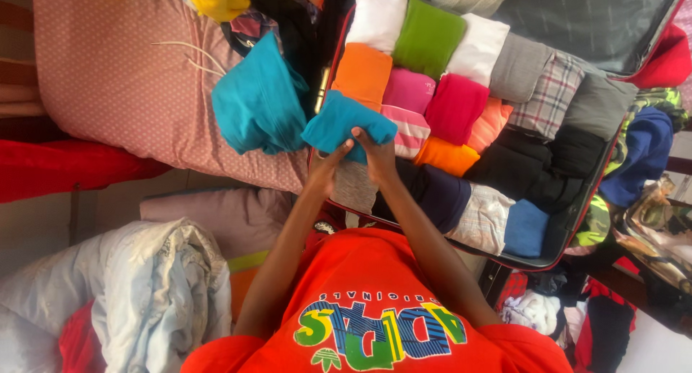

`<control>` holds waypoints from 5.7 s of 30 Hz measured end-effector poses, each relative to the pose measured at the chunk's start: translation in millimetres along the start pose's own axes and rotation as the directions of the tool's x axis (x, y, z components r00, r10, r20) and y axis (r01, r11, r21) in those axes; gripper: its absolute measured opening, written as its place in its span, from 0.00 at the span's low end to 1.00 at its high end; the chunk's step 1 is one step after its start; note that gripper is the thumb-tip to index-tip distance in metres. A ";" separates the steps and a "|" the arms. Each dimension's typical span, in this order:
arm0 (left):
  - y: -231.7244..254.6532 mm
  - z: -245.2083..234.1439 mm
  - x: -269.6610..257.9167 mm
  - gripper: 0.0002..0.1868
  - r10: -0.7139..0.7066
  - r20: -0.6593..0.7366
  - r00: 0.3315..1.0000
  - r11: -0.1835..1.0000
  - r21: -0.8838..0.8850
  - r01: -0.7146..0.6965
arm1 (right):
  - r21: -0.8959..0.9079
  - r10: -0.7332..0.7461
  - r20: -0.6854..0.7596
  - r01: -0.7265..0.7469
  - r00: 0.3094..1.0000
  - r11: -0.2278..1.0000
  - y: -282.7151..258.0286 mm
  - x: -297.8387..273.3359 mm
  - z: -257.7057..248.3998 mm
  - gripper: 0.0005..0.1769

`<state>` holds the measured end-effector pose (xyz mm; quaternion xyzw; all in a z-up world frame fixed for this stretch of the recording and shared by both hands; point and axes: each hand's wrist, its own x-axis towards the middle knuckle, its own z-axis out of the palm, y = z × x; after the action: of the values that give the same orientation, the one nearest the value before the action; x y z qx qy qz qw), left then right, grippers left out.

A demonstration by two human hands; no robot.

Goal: The person folds several garments including a black hoodie, a pink top, a blue top, and a patterned cloth, then places them into an open suitcase on a bed. The person handles each item one at a time, folding and arranging them neatly inside the suitcase.

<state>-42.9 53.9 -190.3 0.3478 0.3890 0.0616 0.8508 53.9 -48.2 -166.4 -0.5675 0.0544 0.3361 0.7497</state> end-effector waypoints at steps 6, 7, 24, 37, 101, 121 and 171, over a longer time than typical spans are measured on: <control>27.4 -25.7 3.7 0.46 0.074 -0.137 0.988 0.972 0.232 -0.041 | -0.377 -0.066 0.101 0.100 0.993 0.921 10.6 21.7 -11.6 0.18; 29.0 -25.3 4.3 0.45 0.149 -0.092 0.985 0.956 0.269 -0.119 | -0.387 -0.079 0.056 0.095 0.995 0.917 15.1 17.9 -9.5 0.18; 18.5 15.9 27.6 0.32 0.622 0.135 0.772 0.377 0.812 -0.445 | -0.310 -0.165 0.020 0.163 0.986 0.937 25.6 22.4 -2.5 0.20; 22.5 39.6 23.5 0.47 0.597 0.159 0.786 0.159 0.938 -0.310 | -0.870 -0.248 -0.250 -0.105 0.936 0.481 -13.5 88.5 -44.5 0.34; -14.8 -20.9 17.8 0.30 0.460 0.510 0.727 0.137 0.769 -0.625 | -0.825 -0.473 -0.119 0.178 0.873 0.536 70.0 20.3 7.3 0.26; 5.0 6.0 48.3 0.30 0.351 0.549 0.758 -0.113 0.829 -0.548 | -0.969 -0.473 0.127 0.212 0.872 0.131 54.6 3.1 -8.1 0.30; 7.7 28.3 57.1 0.25 0.346 0.535 0.771 -0.193 0.845 -0.499 | -0.945 -0.307 0.264 0.309 0.914 0.107 13.4 29.2 -68.0 0.36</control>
<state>17.8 65.7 -207.9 0.9460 0.1259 0.0330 0.2969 89.1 -93.9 -214.7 -0.9095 -0.2910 0.1297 0.2670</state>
